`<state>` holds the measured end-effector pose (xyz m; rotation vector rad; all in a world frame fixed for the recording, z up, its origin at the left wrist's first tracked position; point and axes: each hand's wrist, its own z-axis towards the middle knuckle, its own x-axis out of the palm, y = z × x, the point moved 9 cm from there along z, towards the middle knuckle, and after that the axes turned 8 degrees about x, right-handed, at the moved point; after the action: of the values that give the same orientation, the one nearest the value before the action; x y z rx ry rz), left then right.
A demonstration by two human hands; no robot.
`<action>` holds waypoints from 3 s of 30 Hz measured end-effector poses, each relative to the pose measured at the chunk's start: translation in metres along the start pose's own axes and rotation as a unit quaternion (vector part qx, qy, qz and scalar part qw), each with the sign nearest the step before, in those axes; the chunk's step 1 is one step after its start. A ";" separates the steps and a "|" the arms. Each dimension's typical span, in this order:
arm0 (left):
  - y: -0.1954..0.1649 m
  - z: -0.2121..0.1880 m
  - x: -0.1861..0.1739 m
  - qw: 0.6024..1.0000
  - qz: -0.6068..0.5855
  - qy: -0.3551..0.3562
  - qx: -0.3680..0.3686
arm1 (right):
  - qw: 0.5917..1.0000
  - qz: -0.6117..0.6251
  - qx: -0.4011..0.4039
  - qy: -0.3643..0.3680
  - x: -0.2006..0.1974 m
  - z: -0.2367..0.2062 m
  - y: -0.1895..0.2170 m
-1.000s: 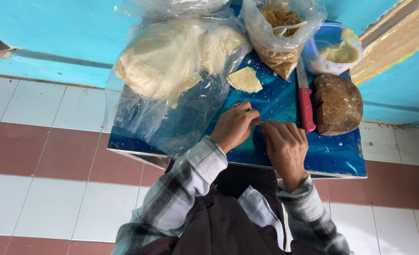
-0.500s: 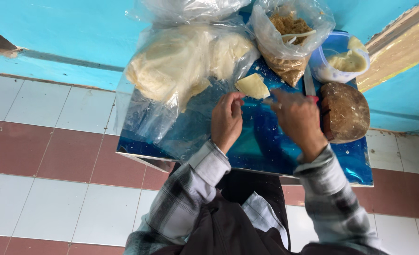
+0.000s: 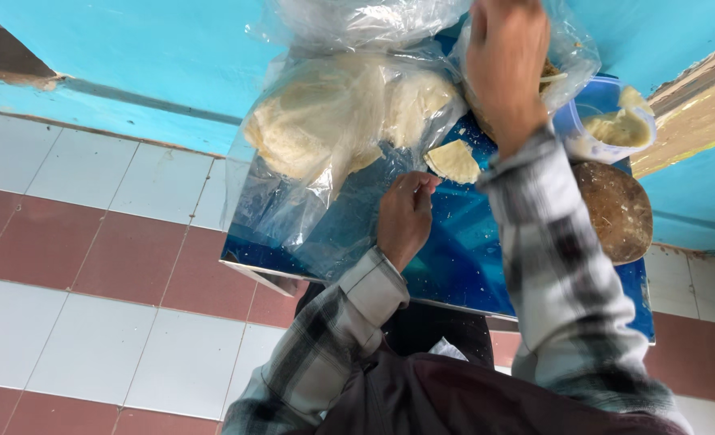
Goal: The person sits at a small table and folds filled dough wrappers one at a time. They place a piece of dough on the table, spoon filling from a plastic bag onto it, then pinch and fold the dough closed over the filling and set the folded piece aside.
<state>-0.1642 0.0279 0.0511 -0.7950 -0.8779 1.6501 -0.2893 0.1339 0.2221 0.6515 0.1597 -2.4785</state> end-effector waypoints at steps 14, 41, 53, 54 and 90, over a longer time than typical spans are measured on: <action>-0.002 -0.004 0.006 0.995 0.082 0.038 0.034 | 0.862 0.195 0.309 0.350 0.025 -0.184 -0.067; -0.005 -0.012 0.066 0.854 0.465 0.152 0.175 | 0.846 0.182 0.311 0.394 0.052 -0.197 -0.087; -0.006 -0.018 0.080 0.786 0.543 0.185 0.231 | 0.814 0.280 0.359 0.362 0.061 -0.201 -0.096; -0.008 -0.018 0.079 0.787 0.539 0.176 0.242 | 0.816 0.278 0.350 0.366 0.059 -0.199 -0.092; -0.026 0.004 0.031 0.946 0.281 0.085 0.138 | 0.590 0.558 0.530 0.245 -0.072 -0.206 -0.071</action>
<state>-0.1616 0.0625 0.0734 -1.0298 -0.2896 2.1023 -0.1905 0.2795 0.0750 1.3169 -1.2406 -0.8556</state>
